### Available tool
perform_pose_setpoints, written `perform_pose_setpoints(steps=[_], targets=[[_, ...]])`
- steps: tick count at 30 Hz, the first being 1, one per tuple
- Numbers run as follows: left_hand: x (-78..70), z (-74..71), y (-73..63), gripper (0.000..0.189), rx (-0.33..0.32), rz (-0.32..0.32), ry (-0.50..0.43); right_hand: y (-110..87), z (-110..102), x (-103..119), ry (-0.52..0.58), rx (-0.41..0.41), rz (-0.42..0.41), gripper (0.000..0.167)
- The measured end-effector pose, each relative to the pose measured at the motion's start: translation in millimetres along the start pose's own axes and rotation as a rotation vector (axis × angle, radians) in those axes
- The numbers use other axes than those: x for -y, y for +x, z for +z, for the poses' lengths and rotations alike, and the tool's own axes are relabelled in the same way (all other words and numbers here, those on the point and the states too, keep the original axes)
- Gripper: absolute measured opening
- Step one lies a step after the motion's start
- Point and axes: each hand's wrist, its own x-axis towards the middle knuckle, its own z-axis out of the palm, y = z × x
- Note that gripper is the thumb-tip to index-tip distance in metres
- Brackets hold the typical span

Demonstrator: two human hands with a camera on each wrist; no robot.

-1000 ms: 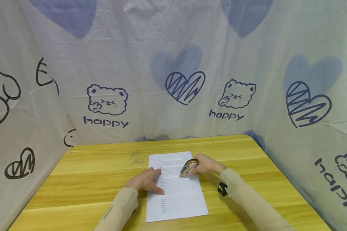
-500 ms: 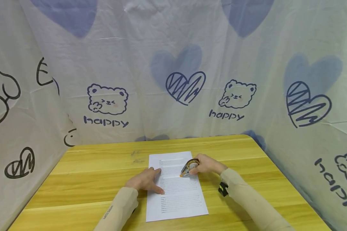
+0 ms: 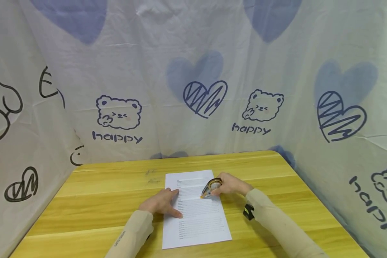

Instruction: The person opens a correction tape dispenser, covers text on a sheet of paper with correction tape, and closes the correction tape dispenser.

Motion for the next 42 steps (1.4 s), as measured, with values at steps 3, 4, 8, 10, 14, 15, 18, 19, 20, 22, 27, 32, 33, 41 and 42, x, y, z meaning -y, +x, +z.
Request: perform_pose_setpoints(steps=[3, 4, 8, 10, 14, 15, 18, 19, 20, 22, 27, 32, 33, 41, 42], targets=[[0.6, 0.3, 0.6, 0.099, 0.001, -0.004, 0.0, 0.1, 0.3, -0.2, -0.005, 0.001, -0.002, 0.016], [0.8, 0.4, 0.8, 0.099, 0.003, -0.007, -0.001, 0.2, 0.3, -0.3, -0.007, 0.003, -0.004, 0.016], [1.3, 1.1, 1.4, 0.099, 0.008, -0.016, -0.008, 0.3, 0.2, -0.8, -0.007, 0.0, 0.003, 0.018], [1.6, 1.4, 1.8, 0.099, 0.009, -0.017, -0.011, 0.4, 0.1, -1.5, -0.009, -0.003, 0.007, 0.019], [2.3, 1.5, 2.1, 0.099, 0.005, -0.006, -0.014, 0.1, 0.0, -2.5, -0.008, -0.012, 0.015, 0.019], [2.4, 1.5, 2.1, 0.099, 0.003, -0.003, -0.016, 0.2, 0.1, -2.6, -0.008, -0.014, 0.017, 0.019], [2.7, 1.4, 2.4, 0.099, -0.003, 0.01, -0.016, 0.1, -0.1, -2.1, -0.01, -0.017, 0.022, 0.019], [2.7, 1.4, 2.6, 0.1, -0.005, 0.012, -0.016, 0.0, -0.2, -1.9, -0.011, -0.016, 0.022, 0.019], [2.7, 1.3, 2.8, 0.1, -0.005, 0.013, -0.015, 0.0, -0.4, -1.6, -0.012, -0.016, 0.025, 0.019], [2.5, 1.4, 3.3, 0.1, 0.0, 0.01, -0.016, 0.0, -0.6, -1.5, -0.02, -0.022, 0.039, 0.02], [2.0, 1.3, 3.8, 0.1, 0.015, -0.007, -0.021, -0.2, 0.1, -2.0, -0.035, -0.046, 0.086, 0.029], [1.9, 1.1, 3.7, 0.1, 0.014, -0.011, -0.024, -1.0, 0.1, -1.8, -0.026, -0.06, 0.11, 0.038], [1.7, 1.1, 3.6, 0.1, 0.014, -0.011, -0.024, -1.2, 0.2, -2.0, -0.026, -0.06, 0.11, 0.038], [1.5, 1.4, 2.9, 0.099, 0.01, -0.009, -0.02, 1.2, -2.0, -7.6, -0.046, -0.039, 0.074, 0.03], [1.4, 1.3, 2.8, 0.099, 0.011, -0.011, -0.022, 1.3, -2.4, -8.1, -0.044, -0.034, 0.065, 0.028]])
